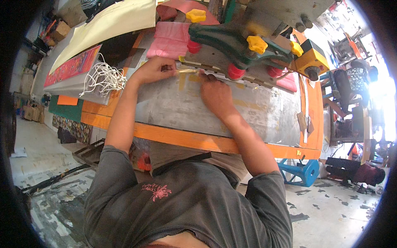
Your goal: The person uses a press machine to secure materials, then by hand wraps a small white piece and a yellow strip around the edge of a pink plastic object, securing them through a hole.
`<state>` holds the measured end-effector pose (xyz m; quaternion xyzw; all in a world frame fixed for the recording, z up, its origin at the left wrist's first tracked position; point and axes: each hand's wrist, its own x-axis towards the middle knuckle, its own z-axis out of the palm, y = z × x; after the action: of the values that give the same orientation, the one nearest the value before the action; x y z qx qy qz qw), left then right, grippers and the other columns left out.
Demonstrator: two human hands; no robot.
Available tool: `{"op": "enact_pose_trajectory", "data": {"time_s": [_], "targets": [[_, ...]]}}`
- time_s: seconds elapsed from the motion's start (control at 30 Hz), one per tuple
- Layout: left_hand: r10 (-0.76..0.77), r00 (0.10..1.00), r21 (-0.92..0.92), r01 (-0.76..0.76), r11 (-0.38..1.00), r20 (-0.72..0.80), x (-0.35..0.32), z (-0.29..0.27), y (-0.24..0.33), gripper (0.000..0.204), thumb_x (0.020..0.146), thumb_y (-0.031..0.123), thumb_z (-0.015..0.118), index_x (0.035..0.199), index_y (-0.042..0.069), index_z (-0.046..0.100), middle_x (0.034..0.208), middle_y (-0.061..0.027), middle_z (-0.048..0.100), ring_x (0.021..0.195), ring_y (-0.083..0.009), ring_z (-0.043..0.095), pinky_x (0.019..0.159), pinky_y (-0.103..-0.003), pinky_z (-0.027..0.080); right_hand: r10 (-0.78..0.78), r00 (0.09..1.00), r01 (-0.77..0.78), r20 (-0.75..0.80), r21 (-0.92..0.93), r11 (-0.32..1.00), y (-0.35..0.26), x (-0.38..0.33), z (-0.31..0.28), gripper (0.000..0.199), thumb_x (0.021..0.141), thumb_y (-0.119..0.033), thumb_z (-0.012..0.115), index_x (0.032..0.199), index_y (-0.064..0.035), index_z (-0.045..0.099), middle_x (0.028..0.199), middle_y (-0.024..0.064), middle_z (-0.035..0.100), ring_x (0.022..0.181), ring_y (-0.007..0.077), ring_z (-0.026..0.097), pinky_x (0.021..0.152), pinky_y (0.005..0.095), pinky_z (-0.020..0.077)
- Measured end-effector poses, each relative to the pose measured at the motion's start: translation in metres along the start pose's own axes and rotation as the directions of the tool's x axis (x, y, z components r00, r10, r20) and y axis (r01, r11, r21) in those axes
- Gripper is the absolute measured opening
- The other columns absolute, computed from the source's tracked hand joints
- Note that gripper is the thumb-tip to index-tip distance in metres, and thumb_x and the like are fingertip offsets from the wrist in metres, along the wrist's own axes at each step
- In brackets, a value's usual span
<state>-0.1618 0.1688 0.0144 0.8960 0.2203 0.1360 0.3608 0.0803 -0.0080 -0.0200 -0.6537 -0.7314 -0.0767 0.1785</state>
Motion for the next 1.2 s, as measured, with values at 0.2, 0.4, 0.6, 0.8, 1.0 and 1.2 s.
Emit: {"op": "enact_pose_trajectory", "data": {"time_s": [0.2, 0.4, 0.6, 0.8, 1.0, 1.2], "targets": [[0.153, 0.986, -0.151, -0.143, 0.978, 0.059, 0.001, 0.01, 0.015, 0.012, 0.09, 0.012, 0.073, 0.089, 0.0, 0.07, 0.079, -0.0037, 0.065, 0.074, -0.0091, 0.056, 0.066, -0.03, 0.046, 0.022, 0.999, -0.022, 0.023, -0.011, 1.0, -0.002, 0.0, 0.002, 0.048, 0.099, -0.011, 0.05, 0.146, -0.0067, 0.061, 0.112, 0.0177, 0.076, 0.084, 0.0374, 0.077, 0.072, 0.0489, 0.0644], [0.163, 0.981, -0.128, -0.15, 0.98, 0.105, 0.006, 0.015, 0.025, 0.013, 0.089, 0.012, 0.074, 0.088, 0.0, 0.069, 0.074, -0.0048, 0.061, 0.07, -0.009, 0.055, 0.064, -0.03, 0.045, 0.036, 0.999, -0.036, 0.005, 0.03, 0.999, 0.0, 0.0, 0.002, 0.05, 0.099, -0.012, 0.051, 0.148, -0.0089, 0.061, 0.113, 0.0172, 0.076, 0.086, 0.038, 0.077, 0.072, 0.0492, 0.064], [0.028, 0.995, 0.285, -0.055, 0.957, 0.096, 0.005, 0.01, 0.025, 0.02, 0.093, 0.021, 0.072, 0.091, 0.001, 0.069, 0.08, -0.0164, 0.067, 0.069, -0.0274, 0.063, 0.066, -0.04, 0.05, 0.054, 0.998, -0.054, 0.02, 0.031, 0.998, -0.005, 0.001, 0.001, 0.05, 0.097, -0.013, 0.056, 0.146, -0.0088, 0.062, 0.11, 0.0157, 0.076, 0.084, 0.0361, 0.078, 0.071, 0.0479, 0.0642], [0.03, 0.993, 0.493, 0.03, 0.869, -0.115, 0.012, 0.04, 0.049, 0.033, 0.102, 0.038, 0.066, 0.108, 0.006, 0.076, 0.098, -0.0235, 0.075, 0.095, -0.046, 0.072, 0.081, -0.056, 0.056, 0.099, 0.989, -0.105, 0.105, 0.048, 0.993, 0.001, 0.0, 0.005, 0.055, 0.097, -0.017, 0.061, 0.151, -0.0125, 0.058, 0.122, 0.0178, 0.075, 0.094, 0.0391, 0.076, 0.078, 0.05, 0.0642], [-0.078, 0.974, 0.538, 0.184, 0.823, -0.214, 0.002, 0.049, 0.101, 0.033, 0.103, 0.035, 0.061, 0.113, 0.007, 0.077, 0.101, -0.0219, 0.076, 0.095, -0.0453, 0.073, 0.083, -0.056, 0.058, 0.08, 0.994, -0.085, 0.07, 0.078, 0.993, -0.004, 0.0, 0.004, 0.05, 0.099, -0.014, 0.054, 0.148, -0.0091, 0.059, 0.111, 0.0187, 0.076, 0.092, 0.0386, 0.077, 0.077, 0.0514, 0.0635], [-0.128, 0.949, 0.542, 0.272, 0.795, -0.288, 0.01, 0.066, 0.08, 0.026, 0.101, 0.026, 0.061, 0.111, 0.009, 0.077, 0.101, -0.0209, 0.077, 0.092, -0.0435, 0.074, 0.081, -0.056, 0.058, 0.098, 0.992, -0.105, 0.079, 0.077, 0.992, -0.004, 0.0, 0.002, 0.048, 0.1, -0.013, 0.052, 0.147, -0.0073, 0.06, 0.109, 0.0195, 0.076, 0.089, 0.0379, 0.077, 0.072, 0.0512, 0.0632]]}}
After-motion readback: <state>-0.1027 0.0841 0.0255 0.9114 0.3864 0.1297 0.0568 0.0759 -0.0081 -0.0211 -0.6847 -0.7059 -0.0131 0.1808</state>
